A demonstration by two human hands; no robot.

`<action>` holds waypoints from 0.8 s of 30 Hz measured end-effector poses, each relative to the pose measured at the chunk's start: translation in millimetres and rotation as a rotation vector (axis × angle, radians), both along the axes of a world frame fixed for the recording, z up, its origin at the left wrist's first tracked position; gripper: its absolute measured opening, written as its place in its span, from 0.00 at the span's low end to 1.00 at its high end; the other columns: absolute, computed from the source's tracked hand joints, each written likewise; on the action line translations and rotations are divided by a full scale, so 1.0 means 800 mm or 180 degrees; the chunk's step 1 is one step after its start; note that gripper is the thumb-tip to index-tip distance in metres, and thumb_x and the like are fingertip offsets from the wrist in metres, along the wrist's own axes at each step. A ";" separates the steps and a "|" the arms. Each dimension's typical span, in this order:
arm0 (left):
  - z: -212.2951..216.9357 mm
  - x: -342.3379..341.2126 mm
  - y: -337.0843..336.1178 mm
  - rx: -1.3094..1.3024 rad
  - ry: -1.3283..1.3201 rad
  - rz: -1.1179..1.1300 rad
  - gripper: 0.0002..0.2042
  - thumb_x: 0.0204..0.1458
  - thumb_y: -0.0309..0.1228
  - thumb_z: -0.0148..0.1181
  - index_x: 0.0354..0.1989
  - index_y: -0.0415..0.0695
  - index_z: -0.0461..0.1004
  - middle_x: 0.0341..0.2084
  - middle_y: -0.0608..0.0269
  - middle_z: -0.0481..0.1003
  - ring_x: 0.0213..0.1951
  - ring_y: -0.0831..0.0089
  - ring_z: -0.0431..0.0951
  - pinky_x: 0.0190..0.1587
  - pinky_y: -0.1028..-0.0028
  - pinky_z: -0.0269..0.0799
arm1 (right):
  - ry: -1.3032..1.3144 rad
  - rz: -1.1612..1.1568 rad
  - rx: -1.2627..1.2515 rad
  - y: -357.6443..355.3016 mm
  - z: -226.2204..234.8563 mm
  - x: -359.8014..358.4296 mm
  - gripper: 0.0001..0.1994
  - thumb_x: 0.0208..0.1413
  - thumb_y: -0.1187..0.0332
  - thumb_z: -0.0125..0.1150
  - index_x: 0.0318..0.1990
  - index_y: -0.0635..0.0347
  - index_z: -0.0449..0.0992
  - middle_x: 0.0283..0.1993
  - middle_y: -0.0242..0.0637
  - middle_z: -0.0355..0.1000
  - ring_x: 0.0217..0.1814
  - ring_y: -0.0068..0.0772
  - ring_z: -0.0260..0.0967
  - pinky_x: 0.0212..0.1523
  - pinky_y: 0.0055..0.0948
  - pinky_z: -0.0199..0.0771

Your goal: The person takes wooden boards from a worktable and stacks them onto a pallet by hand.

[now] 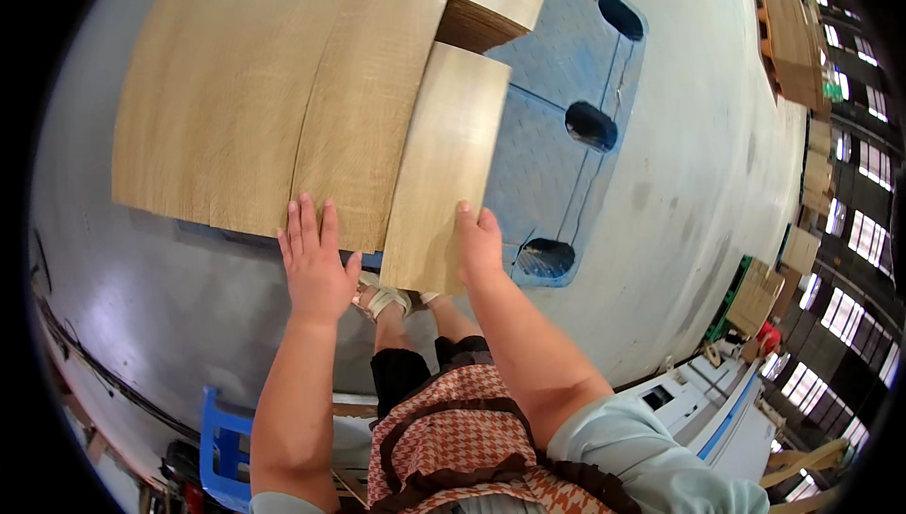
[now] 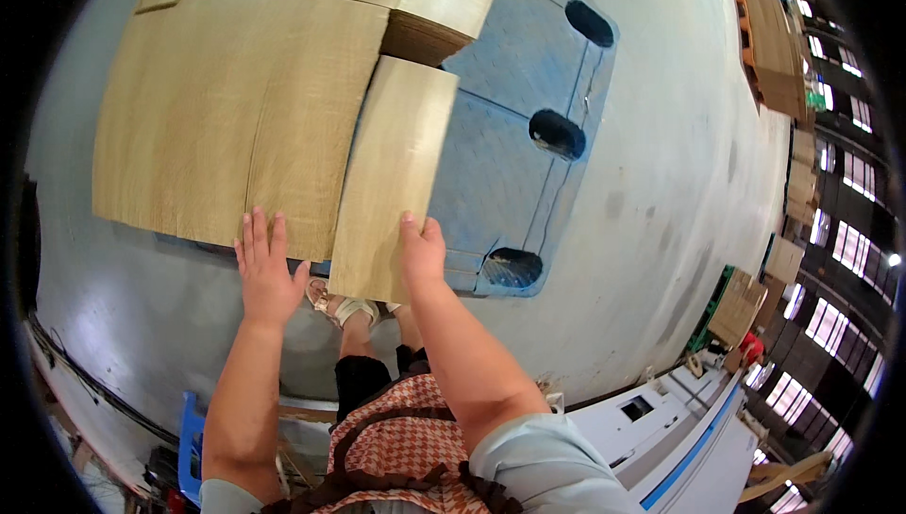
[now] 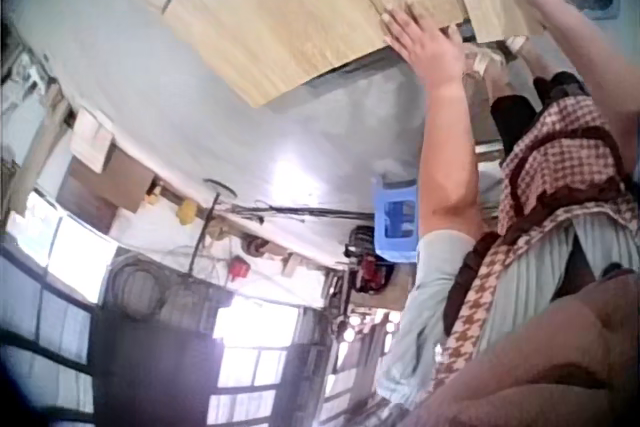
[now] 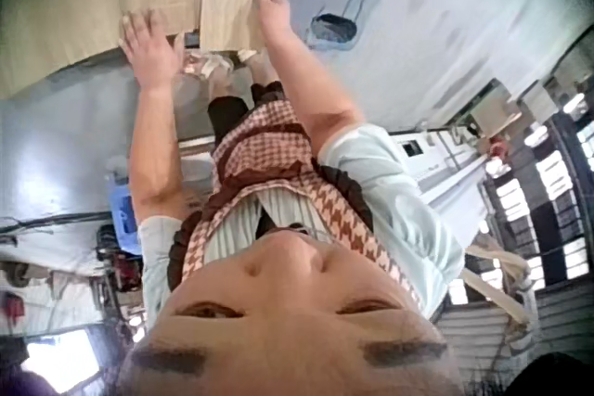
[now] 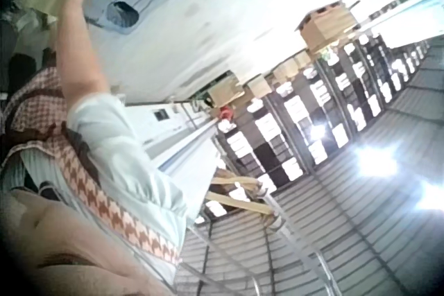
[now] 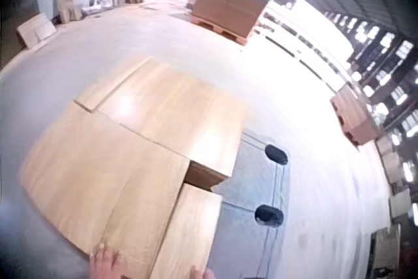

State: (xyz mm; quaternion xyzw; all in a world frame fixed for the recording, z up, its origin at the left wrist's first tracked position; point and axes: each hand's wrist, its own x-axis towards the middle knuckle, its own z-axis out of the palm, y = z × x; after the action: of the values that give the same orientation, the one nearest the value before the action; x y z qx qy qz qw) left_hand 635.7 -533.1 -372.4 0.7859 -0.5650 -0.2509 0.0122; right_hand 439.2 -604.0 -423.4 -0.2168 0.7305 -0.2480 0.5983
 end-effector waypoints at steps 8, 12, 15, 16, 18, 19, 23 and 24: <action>-0.003 0.001 -0.006 0.0245 -0.0109 -0.0144 0.39 0.40 0.34 0.60 0.61 0.44 0.47 0.62 0.52 0.38 0.63 0.54 0.38 0.61 0.58 0.40 | 0.0320 0.0065 -0.0320 -0.001 -0.018 -0.001 0.11 0.54 0.63 0.51 0.35 0.64 0.65 0.31 0.35 0.67 0.32 0.23 0.59 0.34 0.25 0.63; -0.006 -0.002 -0.008 0.0286 -0.0145 -0.0220 0.39 0.40 0.35 0.60 0.61 0.43 0.46 0.62 0.51 0.37 0.63 0.54 0.37 0.62 0.58 0.39 | 0.0539 0.0132 -0.0583 -0.007 -0.032 -0.001 0.13 0.52 0.62 0.54 0.33 0.65 0.66 0.28 0.40 0.66 0.29 0.26 0.59 0.33 0.28 0.63; -0.004 -0.008 -0.012 0.0208 -0.0153 -0.0286 0.39 0.40 0.37 0.59 0.61 0.43 0.46 0.61 0.48 0.39 0.63 0.52 0.38 0.61 0.55 0.39 | 0.0939 0.0297 -0.0865 -0.007 -0.047 -0.009 0.13 0.52 0.62 0.54 0.33 0.65 0.66 0.27 0.39 0.67 0.28 0.28 0.61 0.33 0.28 0.64; -0.004 -0.006 -0.010 0.0253 -0.0203 -0.0257 0.40 0.40 0.36 0.60 0.61 0.43 0.45 0.62 0.48 0.38 0.63 0.53 0.37 0.61 0.56 0.38 | 0.0911 0.0284 -0.0838 -0.007 -0.044 -0.004 0.13 0.52 0.62 0.54 0.33 0.65 0.66 0.27 0.39 0.67 0.28 0.28 0.61 0.33 0.28 0.64; -0.003 -0.003 -0.007 0.0311 -0.0269 -0.0237 0.40 0.40 0.35 0.61 0.61 0.43 0.44 0.62 0.48 0.37 0.63 0.53 0.36 0.61 0.57 0.38 | 0.0610 0.0227 -0.0683 -0.011 -0.029 0.005 0.13 0.52 0.62 0.53 0.33 0.65 0.66 0.28 0.41 0.68 0.30 0.30 0.62 0.34 0.29 0.64; -0.003 -0.006 -0.010 0.0323 -0.0287 -0.0223 0.40 0.40 0.36 0.61 0.61 0.43 0.44 0.62 0.48 0.37 0.63 0.52 0.36 0.61 0.56 0.37 | 0.0618 0.0204 -0.0685 -0.011 -0.034 -0.001 0.13 0.52 0.62 0.53 0.33 0.65 0.66 0.28 0.41 0.68 0.30 0.30 0.62 0.34 0.29 0.64; -0.007 -0.012 -0.024 0.0229 -0.0061 -0.0484 0.41 0.40 0.38 0.61 0.61 0.42 0.43 0.62 0.48 0.36 0.63 0.51 0.35 0.61 0.55 0.35 | 0.0542 -0.0232 -0.0317 -0.008 -0.058 -0.017 0.13 0.53 0.62 0.53 0.34 0.66 0.67 0.30 0.43 0.69 0.31 0.31 0.64 0.36 0.30 0.64; -0.008 -0.015 -0.027 0.0235 -0.0071 -0.0501 0.41 0.40 0.38 0.61 0.61 0.42 0.43 0.62 0.48 0.36 0.63 0.51 0.35 0.61 0.55 0.35 | 0.0531 -0.0341 -0.0285 -0.007 -0.064 -0.018 0.13 0.53 0.62 0.52 0.35 0.66 0.67 0.30 0.44 0.69 0.31 0.32 0.64 0.35 0.30 0.65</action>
State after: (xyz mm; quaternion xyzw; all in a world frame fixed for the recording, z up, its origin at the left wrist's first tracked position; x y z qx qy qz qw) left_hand 623.6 -554.5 -379.1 0.7417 -0.6155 -0.2630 -0.0429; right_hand 424.9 -609.3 -474.7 -0.2238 0.7765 -0.2931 0.5110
